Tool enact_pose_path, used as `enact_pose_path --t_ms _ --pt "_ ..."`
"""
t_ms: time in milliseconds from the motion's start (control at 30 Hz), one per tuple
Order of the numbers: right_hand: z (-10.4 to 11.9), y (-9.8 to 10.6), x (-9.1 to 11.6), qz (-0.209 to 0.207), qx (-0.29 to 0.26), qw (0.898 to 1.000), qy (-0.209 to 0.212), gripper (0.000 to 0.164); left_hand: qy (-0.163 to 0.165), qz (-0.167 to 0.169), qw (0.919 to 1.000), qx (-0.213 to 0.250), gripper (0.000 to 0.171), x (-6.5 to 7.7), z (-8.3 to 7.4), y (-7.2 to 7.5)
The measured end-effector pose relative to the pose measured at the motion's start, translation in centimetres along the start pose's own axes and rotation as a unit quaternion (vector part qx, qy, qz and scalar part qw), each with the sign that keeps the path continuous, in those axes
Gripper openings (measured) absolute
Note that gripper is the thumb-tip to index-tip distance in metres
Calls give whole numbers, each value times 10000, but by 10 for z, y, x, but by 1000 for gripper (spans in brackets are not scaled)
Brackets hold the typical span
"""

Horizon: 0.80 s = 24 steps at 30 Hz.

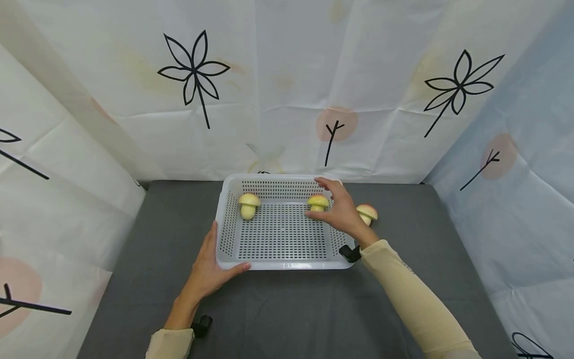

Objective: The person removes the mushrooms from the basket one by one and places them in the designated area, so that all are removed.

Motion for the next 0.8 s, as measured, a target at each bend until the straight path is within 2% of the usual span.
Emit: enact_pose_path --t_ms 267,400,800 --pt "7 -42 -18 439 -23 9990 35 92 60 42 10000 18 136 1 1 -1" --pt "8 -62 -25 596 -23 9982 -77 93 73 41 10000 34 136 0 0 -1" --pt "18 -110 -46 997 -176 9949 -6 94 101 64 9999 48 136 0 -1 -1"
Point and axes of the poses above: each hand's wrist, its own x-axis away from the middle knuckle, its own y-axis out of the back of the hand, z = x × y, the point moved 8 cm from there along -x, towards the middle knuckle, and after that the axes turned 2 degrees about -y, right-handed, at the moved point
